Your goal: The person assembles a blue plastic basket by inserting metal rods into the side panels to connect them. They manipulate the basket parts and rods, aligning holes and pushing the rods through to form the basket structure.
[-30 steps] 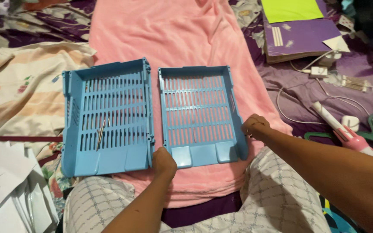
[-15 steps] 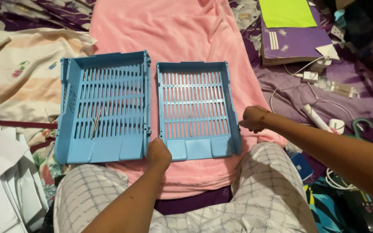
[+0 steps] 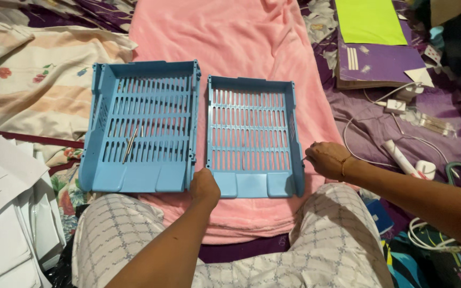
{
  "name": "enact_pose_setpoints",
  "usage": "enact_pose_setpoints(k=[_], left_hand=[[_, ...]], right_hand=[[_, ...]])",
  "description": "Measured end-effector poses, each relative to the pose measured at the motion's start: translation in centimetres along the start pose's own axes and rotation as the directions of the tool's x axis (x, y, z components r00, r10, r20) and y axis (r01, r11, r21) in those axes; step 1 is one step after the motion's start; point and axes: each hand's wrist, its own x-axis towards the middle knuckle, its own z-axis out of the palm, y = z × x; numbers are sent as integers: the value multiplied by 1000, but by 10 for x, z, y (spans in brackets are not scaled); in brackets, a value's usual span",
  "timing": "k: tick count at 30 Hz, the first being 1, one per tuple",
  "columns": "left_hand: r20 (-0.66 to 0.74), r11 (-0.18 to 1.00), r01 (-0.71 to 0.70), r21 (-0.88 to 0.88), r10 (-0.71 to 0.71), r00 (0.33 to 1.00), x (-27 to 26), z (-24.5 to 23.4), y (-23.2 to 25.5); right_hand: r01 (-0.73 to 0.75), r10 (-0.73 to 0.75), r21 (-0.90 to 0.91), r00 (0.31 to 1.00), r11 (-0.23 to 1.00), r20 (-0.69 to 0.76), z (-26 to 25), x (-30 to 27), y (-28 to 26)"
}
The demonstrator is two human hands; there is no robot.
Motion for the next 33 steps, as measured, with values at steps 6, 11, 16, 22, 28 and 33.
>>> enact_pose_setpoints(k=[6, 11, 16, 22, 28, 33], left_hand=[[31, 1000, -5, 28, 4, 999, -6, -12, 8], [131, 1000, -21, -14, 22, 991, -13, -41, 18], [21, 780, 31, -625, -22, 1000, 1, -86, -28], [-506, 984, -82, -160, -11, 862, 86, -149, -144], [-384, 998, 67, -7, -65, 921, 132, -131, -198], [-377, 980, 198, 26, -174, 910, 144, -119, -188]], right_hand=[[-86, 86, -5, 996, 996, 26, 8, 4, -4], [-297, 286, 100, 951, 950, 114, -10, 7, -10], [-299, 526, 584, 808, 755, -266, -24, -32, -28], [-153, 593, 734, 705, 662, -388, -11, -77, -84], [-176, 583, 734, 736, 656, -344, -1, -99, -98], [-248, 674, 790, 691, 561, -262, -1, -102, -98]])
